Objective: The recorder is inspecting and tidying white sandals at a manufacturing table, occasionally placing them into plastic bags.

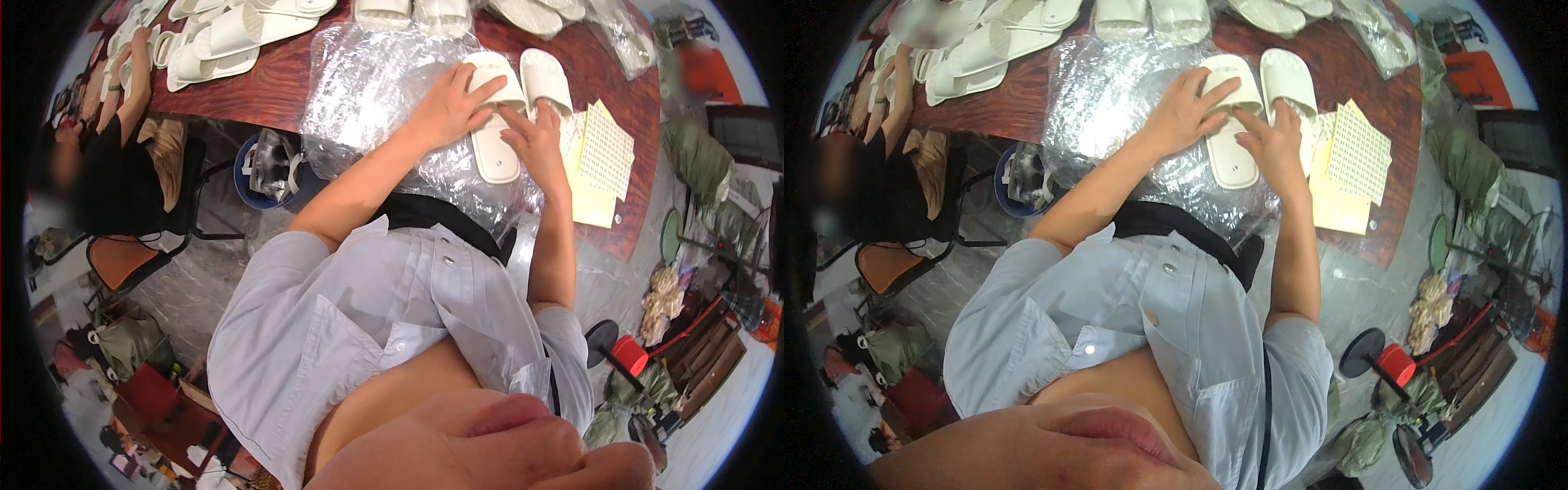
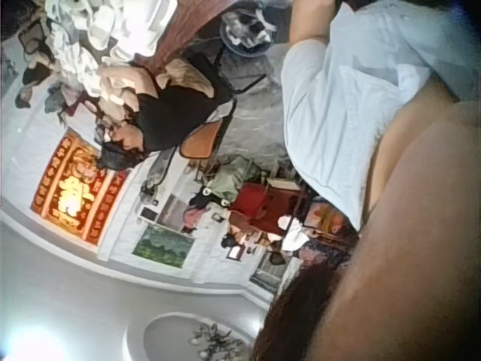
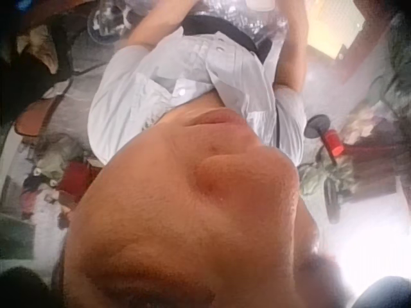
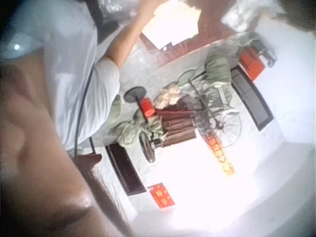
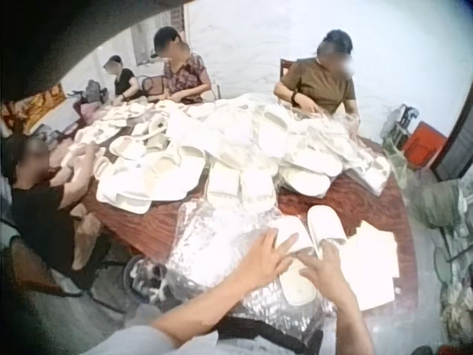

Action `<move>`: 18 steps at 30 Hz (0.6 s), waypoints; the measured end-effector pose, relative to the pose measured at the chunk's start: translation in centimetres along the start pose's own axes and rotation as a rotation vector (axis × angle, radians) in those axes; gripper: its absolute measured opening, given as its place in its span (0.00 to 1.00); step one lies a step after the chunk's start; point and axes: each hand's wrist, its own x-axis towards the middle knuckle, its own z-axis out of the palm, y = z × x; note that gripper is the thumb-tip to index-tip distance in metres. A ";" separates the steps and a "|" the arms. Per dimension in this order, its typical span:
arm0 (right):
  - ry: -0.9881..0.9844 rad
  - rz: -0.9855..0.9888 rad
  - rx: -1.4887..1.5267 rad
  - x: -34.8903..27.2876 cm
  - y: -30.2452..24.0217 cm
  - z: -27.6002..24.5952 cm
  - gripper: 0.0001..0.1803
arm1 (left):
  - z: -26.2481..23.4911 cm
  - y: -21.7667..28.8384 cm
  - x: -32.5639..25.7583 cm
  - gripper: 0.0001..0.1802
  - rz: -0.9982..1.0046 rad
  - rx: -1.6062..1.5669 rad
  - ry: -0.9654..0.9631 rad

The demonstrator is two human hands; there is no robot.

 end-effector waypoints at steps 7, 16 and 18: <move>0.041 0.211 0.151 3.3 2.1 1.1 0.13 | 0.8 -0.3 -0.7 0.40 -0.093 -0.093 0.035; 0.092 0.462 0.103 2.8 4.2 -1.3 0.12 | -0.8 3.7 -1.0 0.33 0.114 0.276 -0.519; 0.064 0.398 0.059 3.1 3.7 -1.3 0.12 | -1.0 5.2 -1.5 0.36 0.128 0.146 -0.647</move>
